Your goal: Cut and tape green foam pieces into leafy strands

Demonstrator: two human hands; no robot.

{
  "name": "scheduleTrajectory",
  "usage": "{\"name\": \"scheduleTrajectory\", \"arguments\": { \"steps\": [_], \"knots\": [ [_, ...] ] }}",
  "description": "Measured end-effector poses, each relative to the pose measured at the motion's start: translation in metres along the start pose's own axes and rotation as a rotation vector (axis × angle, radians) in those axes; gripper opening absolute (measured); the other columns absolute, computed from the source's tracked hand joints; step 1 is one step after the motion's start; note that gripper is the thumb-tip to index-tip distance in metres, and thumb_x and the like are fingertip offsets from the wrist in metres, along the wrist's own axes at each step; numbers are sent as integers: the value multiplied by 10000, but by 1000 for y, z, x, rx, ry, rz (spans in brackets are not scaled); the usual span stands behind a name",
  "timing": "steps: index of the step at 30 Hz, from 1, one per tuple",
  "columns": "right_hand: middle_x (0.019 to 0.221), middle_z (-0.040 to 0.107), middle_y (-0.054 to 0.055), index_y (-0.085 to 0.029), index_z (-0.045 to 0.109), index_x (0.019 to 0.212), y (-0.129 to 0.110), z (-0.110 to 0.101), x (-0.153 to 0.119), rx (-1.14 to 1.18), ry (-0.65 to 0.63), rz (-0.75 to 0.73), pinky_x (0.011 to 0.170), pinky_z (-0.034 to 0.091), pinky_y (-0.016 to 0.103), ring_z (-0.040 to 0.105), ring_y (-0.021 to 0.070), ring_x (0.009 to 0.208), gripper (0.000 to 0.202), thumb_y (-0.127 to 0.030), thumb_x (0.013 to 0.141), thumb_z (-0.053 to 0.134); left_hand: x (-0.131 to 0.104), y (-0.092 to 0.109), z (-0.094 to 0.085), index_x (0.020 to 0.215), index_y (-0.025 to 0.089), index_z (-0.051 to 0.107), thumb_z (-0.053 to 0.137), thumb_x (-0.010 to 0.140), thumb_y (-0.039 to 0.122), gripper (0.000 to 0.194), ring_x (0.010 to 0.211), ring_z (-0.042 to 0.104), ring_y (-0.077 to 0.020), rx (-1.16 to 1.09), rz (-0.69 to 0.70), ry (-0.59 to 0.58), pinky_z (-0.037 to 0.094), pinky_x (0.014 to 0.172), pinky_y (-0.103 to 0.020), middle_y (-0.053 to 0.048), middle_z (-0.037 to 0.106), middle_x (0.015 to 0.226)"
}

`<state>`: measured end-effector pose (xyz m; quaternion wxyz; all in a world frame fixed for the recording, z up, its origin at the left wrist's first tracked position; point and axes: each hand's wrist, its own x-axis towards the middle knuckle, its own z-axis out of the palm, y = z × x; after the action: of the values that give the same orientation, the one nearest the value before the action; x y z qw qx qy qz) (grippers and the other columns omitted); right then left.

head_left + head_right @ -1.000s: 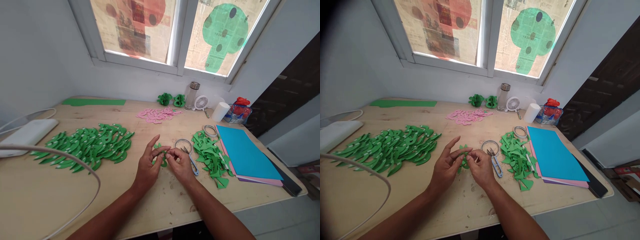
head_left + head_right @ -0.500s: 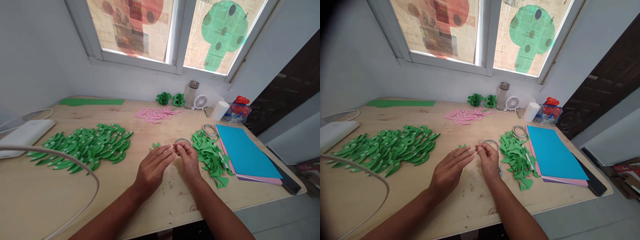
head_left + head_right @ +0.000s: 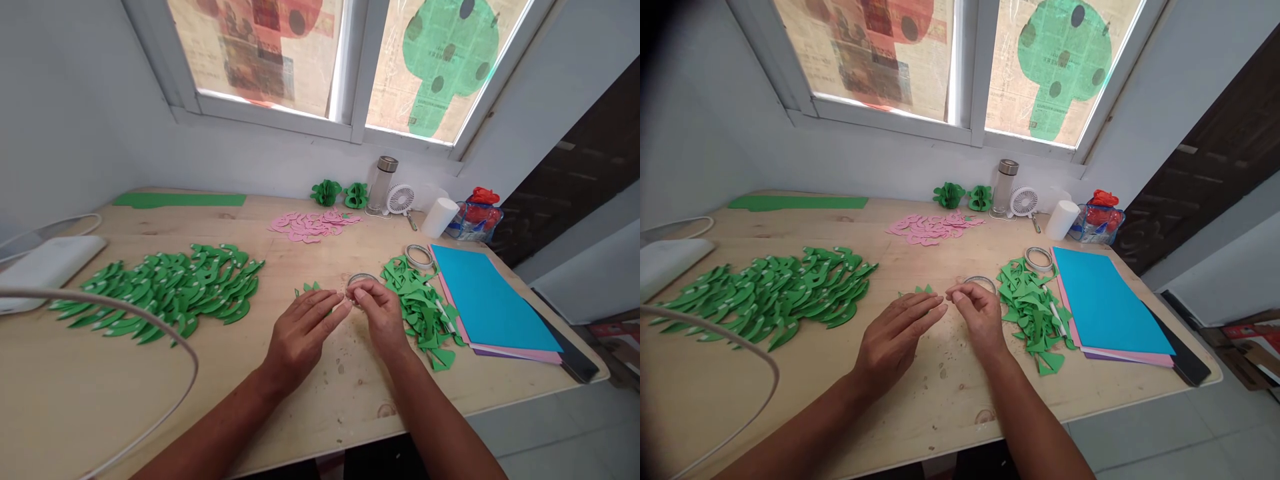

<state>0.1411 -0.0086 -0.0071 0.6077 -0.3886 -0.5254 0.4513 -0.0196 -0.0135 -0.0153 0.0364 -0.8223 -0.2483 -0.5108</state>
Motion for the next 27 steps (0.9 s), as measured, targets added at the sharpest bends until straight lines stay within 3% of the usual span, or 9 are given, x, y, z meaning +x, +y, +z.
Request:
{"name": "scheduleTrajectory", "arguments": {
  "steps": [2,5,8,10,18,27],
  "knots": [
    [775,643,12,-218,697,792,-2,0,-1,-2,-17,2,716,446,273,576,146,749,98,-268,803,612,-1,1,-2,1162,206,602,461,819,-24,437,1008,641,-190,-96,-125,13,527,855,-349,-97,695,1076],
    [805,642,19,-225,701,831,-5,2,-2,-31,-44,-15,736,445,284,581,153,778,102,-260,809,607,0,4,-5,1098,228,636,462,859,42,350,814,663,-139,-313,-438,33,534,705,-266,-51,710,958],
    [829,635,23,-234,702,871,-9,5,-3,-72,-80,-43,759,443,294,584,160,818,117,-248,813,601,3,7,-8,1054,227,657,501,870,123,263,670,631,-118,-570,-719,55,512,612,-249,-28,707,872],
    [847,632,26,-240,700,886,-10,6,-4,-94,-93,-49,756,444,296,583,163,831,124,-247,817,597,6,8,-10,1031,223,671,535,853,147,236,649,617,-118,-720,-834,71,500,601,-253,-30,704,869],
    [859,638,35,-240,689,920,-6,8,-4,-153,-80,-16,758,463,322,587,172,817,140,-279,820,600,10,8,-8,965,215,698,604,784,151,214,622,587,-115,-1040,-1057,60,456,523,-226,-35,700,850],
    [805,654,34,-219,689,844,0,7,-4,-192,-12,20,723,463,316,587,172,768,110,-292,780,636,13,11,-8,1019,199,697,618,758,153,276,620,579,-123,-1062,-1128,53,458,498,-226,-44,691,828]
  ]
}}
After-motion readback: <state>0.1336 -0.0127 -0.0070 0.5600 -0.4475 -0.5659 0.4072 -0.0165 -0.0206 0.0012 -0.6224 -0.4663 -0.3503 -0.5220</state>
